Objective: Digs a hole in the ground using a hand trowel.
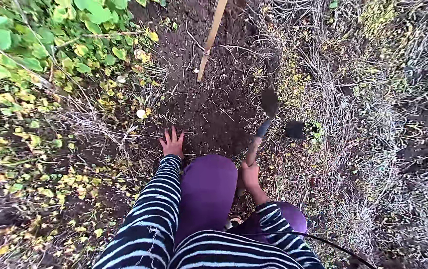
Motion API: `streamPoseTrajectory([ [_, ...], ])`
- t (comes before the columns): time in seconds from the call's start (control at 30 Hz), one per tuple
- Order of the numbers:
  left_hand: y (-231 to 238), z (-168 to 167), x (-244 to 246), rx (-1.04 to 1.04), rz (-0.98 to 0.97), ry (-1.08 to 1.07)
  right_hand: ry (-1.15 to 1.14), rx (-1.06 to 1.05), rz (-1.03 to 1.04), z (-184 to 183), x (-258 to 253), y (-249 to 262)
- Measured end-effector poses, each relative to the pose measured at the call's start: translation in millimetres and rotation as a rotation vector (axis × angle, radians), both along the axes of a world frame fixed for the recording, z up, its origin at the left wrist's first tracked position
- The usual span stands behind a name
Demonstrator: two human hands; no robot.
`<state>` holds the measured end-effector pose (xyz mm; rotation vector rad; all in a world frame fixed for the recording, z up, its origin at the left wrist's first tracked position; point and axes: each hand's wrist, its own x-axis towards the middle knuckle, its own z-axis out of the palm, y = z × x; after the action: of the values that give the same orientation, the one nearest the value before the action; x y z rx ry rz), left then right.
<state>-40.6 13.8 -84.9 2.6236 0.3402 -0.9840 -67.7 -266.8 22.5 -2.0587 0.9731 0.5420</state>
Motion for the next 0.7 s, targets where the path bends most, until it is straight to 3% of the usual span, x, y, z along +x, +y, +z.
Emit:
streamPoseTrajectory([
  [0.07,-1,0,-5,0.000,0.002,0.012,0.362,0.066,0.189,-11,-24,16],
  [0.17,0,-8,-3,-0.010,0.015,-0.011,0.460,0.165,0.205,2,13,20],
  [0.27,4,-6,5,-0.028,0.014,0.030,0.483,0.364,0.090,-11,57,19],
  [0.37,0,-6,-2,-0.036,0.002,0.054,0.489,0.578,-0.057,-7,43,10],
  [0.47,3,-10,6,-0.044,0.020,0.009,0.464,0.531,-0.068,10,50,49],
  [0.53,-2,-6,-3,-0.067,0.049,0.005,0.474,0.533,-0.081,-1,51,61],
  [0.7,-3,-10,0,-0.020,0.004,0.030,0.404,1.000,-0.362,-47,30,3],
])
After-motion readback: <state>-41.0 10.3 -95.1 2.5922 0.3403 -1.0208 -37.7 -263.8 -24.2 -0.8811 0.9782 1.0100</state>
